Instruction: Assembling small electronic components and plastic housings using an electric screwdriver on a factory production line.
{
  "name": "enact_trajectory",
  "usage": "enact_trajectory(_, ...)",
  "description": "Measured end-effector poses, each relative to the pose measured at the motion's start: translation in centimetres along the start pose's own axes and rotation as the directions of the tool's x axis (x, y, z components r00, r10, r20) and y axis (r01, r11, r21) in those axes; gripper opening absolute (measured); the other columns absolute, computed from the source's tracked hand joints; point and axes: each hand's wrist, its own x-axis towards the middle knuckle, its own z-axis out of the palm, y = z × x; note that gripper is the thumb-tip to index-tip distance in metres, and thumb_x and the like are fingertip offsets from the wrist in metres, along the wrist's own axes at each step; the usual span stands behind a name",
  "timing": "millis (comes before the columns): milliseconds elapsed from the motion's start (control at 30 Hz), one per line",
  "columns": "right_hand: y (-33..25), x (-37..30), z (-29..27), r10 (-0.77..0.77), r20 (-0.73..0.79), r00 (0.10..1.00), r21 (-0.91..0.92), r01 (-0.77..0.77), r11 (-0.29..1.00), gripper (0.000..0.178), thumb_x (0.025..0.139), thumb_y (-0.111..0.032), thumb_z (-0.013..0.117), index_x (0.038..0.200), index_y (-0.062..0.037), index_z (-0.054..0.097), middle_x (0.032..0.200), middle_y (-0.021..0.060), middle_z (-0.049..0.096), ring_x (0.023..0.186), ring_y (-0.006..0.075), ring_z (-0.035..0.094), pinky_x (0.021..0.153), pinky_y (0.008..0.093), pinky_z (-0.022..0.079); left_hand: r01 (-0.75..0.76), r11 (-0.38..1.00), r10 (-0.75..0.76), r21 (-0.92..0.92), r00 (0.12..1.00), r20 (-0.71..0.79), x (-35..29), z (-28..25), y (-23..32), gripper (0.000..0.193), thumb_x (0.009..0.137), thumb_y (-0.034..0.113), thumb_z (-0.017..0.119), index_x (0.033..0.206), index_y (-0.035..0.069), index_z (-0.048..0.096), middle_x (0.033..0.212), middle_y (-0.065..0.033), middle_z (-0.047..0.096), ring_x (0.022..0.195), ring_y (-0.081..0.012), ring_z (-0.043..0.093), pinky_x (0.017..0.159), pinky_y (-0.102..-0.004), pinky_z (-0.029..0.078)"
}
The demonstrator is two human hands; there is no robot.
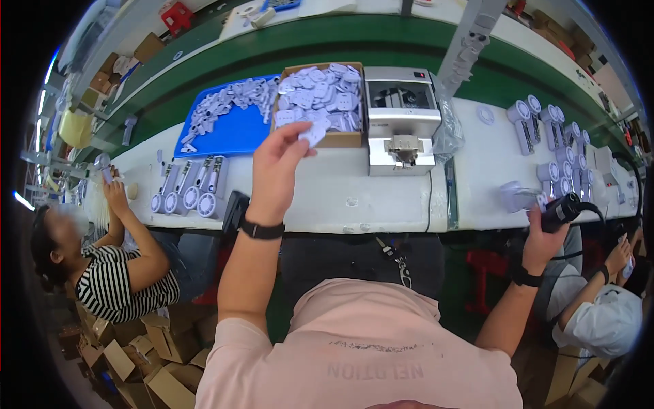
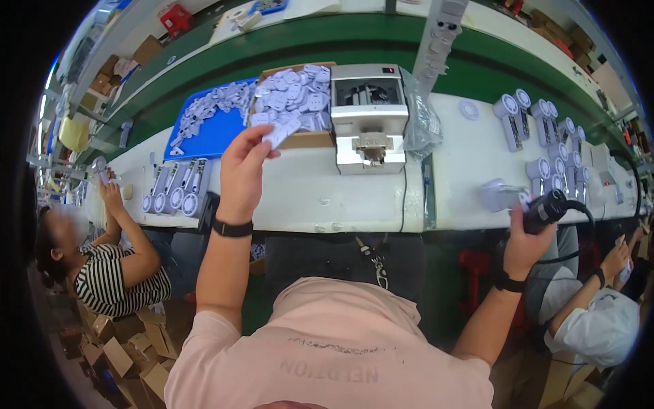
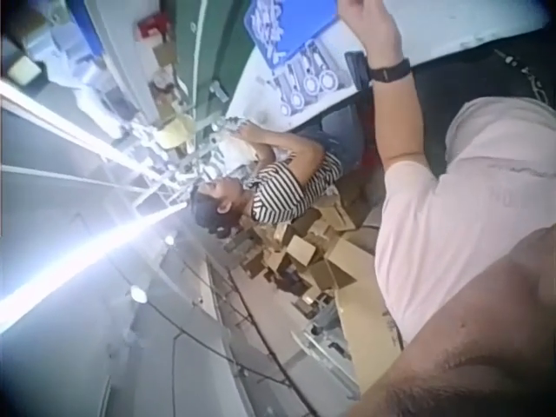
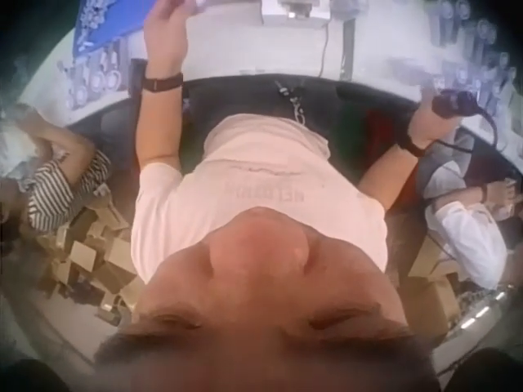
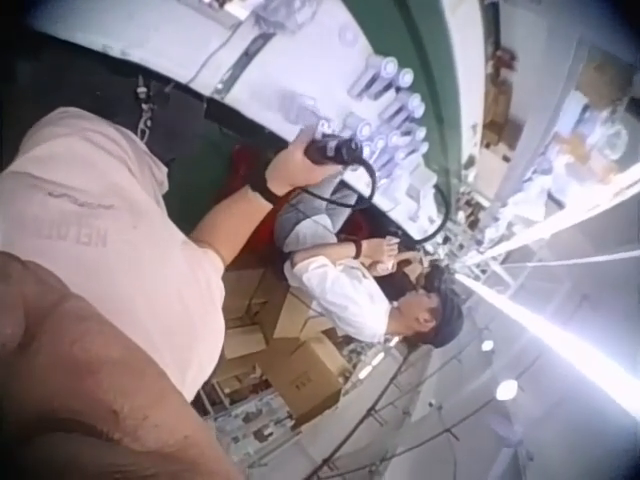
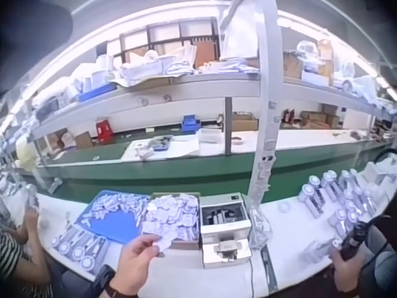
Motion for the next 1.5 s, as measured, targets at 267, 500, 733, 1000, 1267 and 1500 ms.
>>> enact_trajectory(267, -9.3, -6.3, 11.6, 0.148, 0.660, 0.737, 0.101, -0.282, 0.954, 0.044, 0.083, 0.005, 0.081, 0.123, 0.0007, 0.066, 0.112, 0.0065, 0.071, 0.100, 0.0153, 0.070, 0.088, 0.0306, 0.058, 0.149, 0.971, -0.101, -0.187, 0.965, 0.241, -9.5, 3.4, -0.6, 0.032, 0.097, 0.002, 0.069, 0.128, -0.004, 0.067, 0.118, -0.0113, 0.072, 0.106, -0.0176, 0.068, 0.097, -0.0332, 0.054)
enact_trajectory(500, -11.7, -7.2, 14.1, 0.076, 0.811, 0.580, 0.319, -0.548, 0.773, 0.050, 0.078, 0.000, 0.087, 0.123, 0.0006, 0.066, 0.113, 0.0089, 0.073, 0.102, 0.0151, 0.070, 0.091, 0.0326, 0.057, -0.088, 0.996, 0.086, -0.004, 0.958, 0.275, -7.1, 6.5, 3.0, 0.032, 0.091, 0.000, 0.076, 0.123, -0.001, 0.070, 0.119, -0.0115, 0.071, 0.109, -0.0223, 0.067, 0.098, -0.0352, 0.052)
enact_trajectory(733, -10.2, -7.3, 13.7, 0.019, 0.821, 0.571, 0.318, -0.484, 0.815, 0.050, 0.078, -0.001, 0.086, 0.124, 0.0005, 0.067, 0.114, 0.0087, 0.073, 0.102, 0.0157, 0.070, 0.091, 0.0331, 0.056, -0.479, 0.863, 0.322, 0.157, 0.764, 0.559, -3.9, 8.9, 1.8, 0.034, 0.086, 0.000, 0.078, 0.119, 0.001, 0.074, 0.117, -0.0122, 0.072, 0.107, -0.0294, 0.067, 0.096, -0.0375, 0.052)
enact_trajectory(1000, -7.9, -5.0, 11.2, -0.018, 0.706, 0.708, 0.639, -0.626, 0.448, 0.067, 0.082, -0.003, 0.083, 0.142, -0.0018, 0.054, 0.116, 0.0133, 0.067, 0.090, 0.0218, 0.070, 0.084, 0.0358, 0.057, -0.669, 0.719, 0.453, 0.190, 0.658, 0.601, -3.5, 10.5, 1.2, 0.035, 0.083, 0.011, 0.083, 0.117, 0.005, 0.074, 0.112, -0.0108, 0.072, 0.097, -0.0324, 0.068, 0.083, -0.0403, 0.056)
enact_trajectory(1267, -8.4, -1.8, 9.7, -0.059, 0.579, 0.813, 0.461, -0.267, 0.846, 0.057, 0.087, -0.001, 0.074, 0.137, -0.0058, 0.047, 0.105, 0.0136, 0.061, 0.080, 0.0243, 0.066, 0.075, 0.0373, 0.056, -0.708, 0.679, 0.514, 0.193, 0.647, 0.563, -4.7, 11.0, 1.4, 0.038, 0.080, 0.005, 0.083, 0.116, 0.005, 0.074, 0.114, -0.0110, 0.073, 0.094, -0.0323, 0.068, 0.081, -0.0401, 0.056)
enact_trajectory(1500, -6.1, -4.9, 11.4, 0.004, 0.426, 0.905, 0.572, -0.272, 0.774, 0.050, 0.090, 0.006, 0.070, 0.132, -0.0055, 0.046, 0.095, 0.0102, 0.062, 0.077, 0.0218, 0.066, 0.074, 0.0355, 0.055, -0.674, 0.699, 0.510, 0.238, 0.704, 0.494, -5.1, 8.8, 1.3, 0.039, 0.081, 0.003, 0.082, 0.119, 0.005, 0.073, 0.118, -0.0137, 0.074, 0.100, -0.0351, 0.068, 0.086, -0.0412, 0.054)
